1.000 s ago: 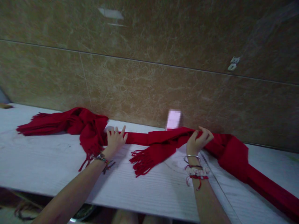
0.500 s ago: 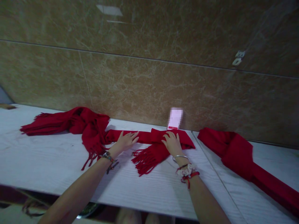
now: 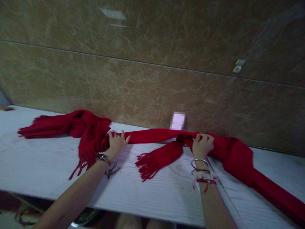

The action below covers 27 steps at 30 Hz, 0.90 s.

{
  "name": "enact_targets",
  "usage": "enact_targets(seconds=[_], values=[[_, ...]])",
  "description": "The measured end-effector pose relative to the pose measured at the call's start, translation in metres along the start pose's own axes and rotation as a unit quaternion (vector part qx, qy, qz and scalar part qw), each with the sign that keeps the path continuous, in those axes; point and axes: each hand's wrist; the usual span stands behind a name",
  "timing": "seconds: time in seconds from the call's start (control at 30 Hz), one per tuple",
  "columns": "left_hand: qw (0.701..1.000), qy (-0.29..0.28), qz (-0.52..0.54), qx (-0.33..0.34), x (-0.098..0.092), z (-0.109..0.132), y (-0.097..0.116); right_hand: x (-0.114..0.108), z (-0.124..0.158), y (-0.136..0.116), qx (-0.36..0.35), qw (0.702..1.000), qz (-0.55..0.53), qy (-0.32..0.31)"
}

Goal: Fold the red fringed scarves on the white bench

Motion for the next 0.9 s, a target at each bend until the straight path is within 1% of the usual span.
enact_targets(seconds=[0.03, 0.07, 0.1, 0.13, 0.2, 0.23, 0.27, 0.33, 0.4, 0.47, 0.53, 0.6, 0.67, 0.73, 0.77, 0.83, 0.9], values=[[1.0, 0.015, -0.002, -0.005, 0.001, -0.002, -0.002, -0.001, -0.003, 0.003, 0.01, 1.0, -0.015, 0.015], [1.0, 0.026, 0.006, 0.005, 0.001, -0.003, -0.003, -0.001, -0.004, 0.003, 0.001, 0.999, -0.028, 0.016], [0.999, 0.031, 0.021, 0.029, 0.002, -0.004, -0.001, -0.001, -0.002, 0.001, -0.021, 0.999, -0.037, 0.006], [0.997, 0.026, 0.042, 0.063, 0.002, -0.004, 0.001, -0.001, 0.002, -0.004, -0.054, 0.998, -0.041, -0.015], [0.984, -0.013, 0.095, 0.147, 0.004, -0.004, 0.008, 0.001, 0.017, -0.017, -0.139, 0.986, -0.036, -0.088], [0.974, -0.045, 0.121, 0.188, 0.006, -0.004, 0.011, 0.003, 0.026, -0.024, -0.186, 0.972, -0.031, -0.137], [0.962, -0.077, 0.144, 0.221, 0.008, -0.003, 0.013, 0.004, 0.036, -0.03, -0.235, 0.952, -0.028, -0.193], [0.942, -0.123, 0.178, 0.255, 0.011, -0.004, 0.014, 0.007, 0.055, -0.04, -0.308, 0.902, -0.015, -0.301], [0.937, -0.135, 0.199, 0.253, 0.013, -0.006, 0.011, 0.01, 0.067, -0.044, -0.333, 0.86, 0.005, -0.386], [0.939, -0.134, 0.209, 0.238, 0.013, -0.01, 0.008, 0.013, 0.07, -0.045, -0.327, 0.841, 0.018, -0.431], [0.944, -0.138, 0.203, 0.221, 0.011, -0.013, 0.006, 0.014, 0.067, -0.045, -0.315, 0.842, 0.022, -0.437], [0.95, -0.137, 0.188, 0.208, 0.007, -0.015, 0.006, 0.014, 0.062, -0.046, -0.305, 0.859, 0.017, -0.411], [0.957, -0.12, 0.174, 0.2, 0.003, -0.016, 0.006, 0.012, 0.058, -0.047, -0.302, 0.877, 0.001, -0.373], [0.962, -0.081, 0.18, 0.189, 0.001, -0.016, 0.006, 0.01, 0.056, -0.049, -0.315, 0.884, -0.02, -0.344], [0.963, -0.056, 0.192, 0.182, 0.0, -0.016, 0.005, 0.009, 0.057, -0.05, -0.327, 0.882, -0.029, -0.338], [0.962, -0.001, 0.222, 0.161, -0.001, -0.017, 0.002, 0.008, 0.059, -0.05, -0.351, 0.871, -0.037, -0.34], [0.96, 0.046, 0.239, 0.139, -0.001, -0.019, -0.001, 0.01, 0.061, -0.047, -0.359, 0.862, -0.039, -0.356]])
Point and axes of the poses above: each hand's wrist, its own z-axis away from the middle knuckle, its own x-axis out of the palm, y = z × x, and after that the axes turned 5 degrees about y, right-handed
